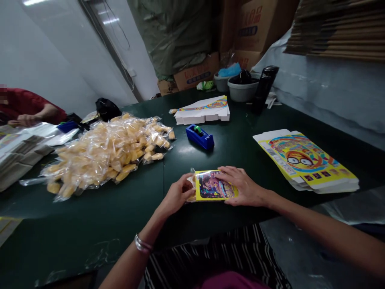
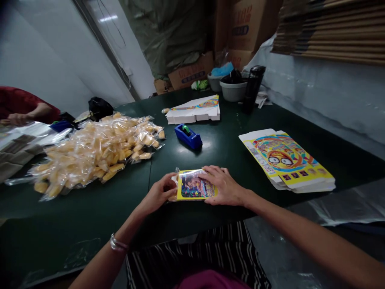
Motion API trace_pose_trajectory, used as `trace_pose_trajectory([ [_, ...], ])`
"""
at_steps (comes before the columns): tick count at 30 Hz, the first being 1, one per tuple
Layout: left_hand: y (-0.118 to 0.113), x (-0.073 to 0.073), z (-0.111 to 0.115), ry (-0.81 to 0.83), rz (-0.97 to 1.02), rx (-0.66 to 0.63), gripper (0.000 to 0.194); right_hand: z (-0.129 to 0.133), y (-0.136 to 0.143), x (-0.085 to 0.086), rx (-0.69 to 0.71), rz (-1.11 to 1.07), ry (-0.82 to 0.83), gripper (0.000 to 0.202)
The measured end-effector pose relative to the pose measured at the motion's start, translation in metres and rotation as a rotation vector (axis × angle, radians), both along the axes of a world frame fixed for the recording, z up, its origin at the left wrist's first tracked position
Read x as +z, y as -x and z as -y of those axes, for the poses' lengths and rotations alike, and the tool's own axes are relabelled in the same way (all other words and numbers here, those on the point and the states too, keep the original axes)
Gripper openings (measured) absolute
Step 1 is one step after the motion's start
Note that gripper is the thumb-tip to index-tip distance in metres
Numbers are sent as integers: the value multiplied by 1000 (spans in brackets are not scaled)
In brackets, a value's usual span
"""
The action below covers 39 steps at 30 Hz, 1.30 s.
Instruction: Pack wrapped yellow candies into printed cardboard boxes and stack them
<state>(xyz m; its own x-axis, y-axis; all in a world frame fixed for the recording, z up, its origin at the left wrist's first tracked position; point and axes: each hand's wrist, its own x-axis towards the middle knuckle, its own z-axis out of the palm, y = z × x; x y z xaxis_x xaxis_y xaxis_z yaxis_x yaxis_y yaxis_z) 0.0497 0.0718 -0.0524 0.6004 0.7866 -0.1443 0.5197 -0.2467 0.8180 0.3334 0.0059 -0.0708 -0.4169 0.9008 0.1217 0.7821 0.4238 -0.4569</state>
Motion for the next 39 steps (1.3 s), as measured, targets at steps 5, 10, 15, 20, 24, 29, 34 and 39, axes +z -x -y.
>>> trace_pose_trajectory([
  [5,-1,15,-15,129,-12,-122,36,-1,2,-6,-2,-9,-40,83],
  [10,-17,7,-20,262,95,-112,39,-1,1,-5,27,8,-57,86],
  [15,14,5,1,165,149,172,47,0,0,-4,13,21,-35,86],
  [20,23,3,14,325,159,282,32,1,2,-3,21,1,-84,84],
  [24,7,7,11,539,291,197,32,7,6,4,27,-4,-134,82],
  [29,-2,17,17,950,538,57,50,20,27,3,62,-22,-240,76],
  [34,-10,27,15,983,421,91,46,26,45,27,45,-6,-178,82],
  [39,-18,73,-4,618,32,-247,20,10,50,71,81,-341,229,56],
])
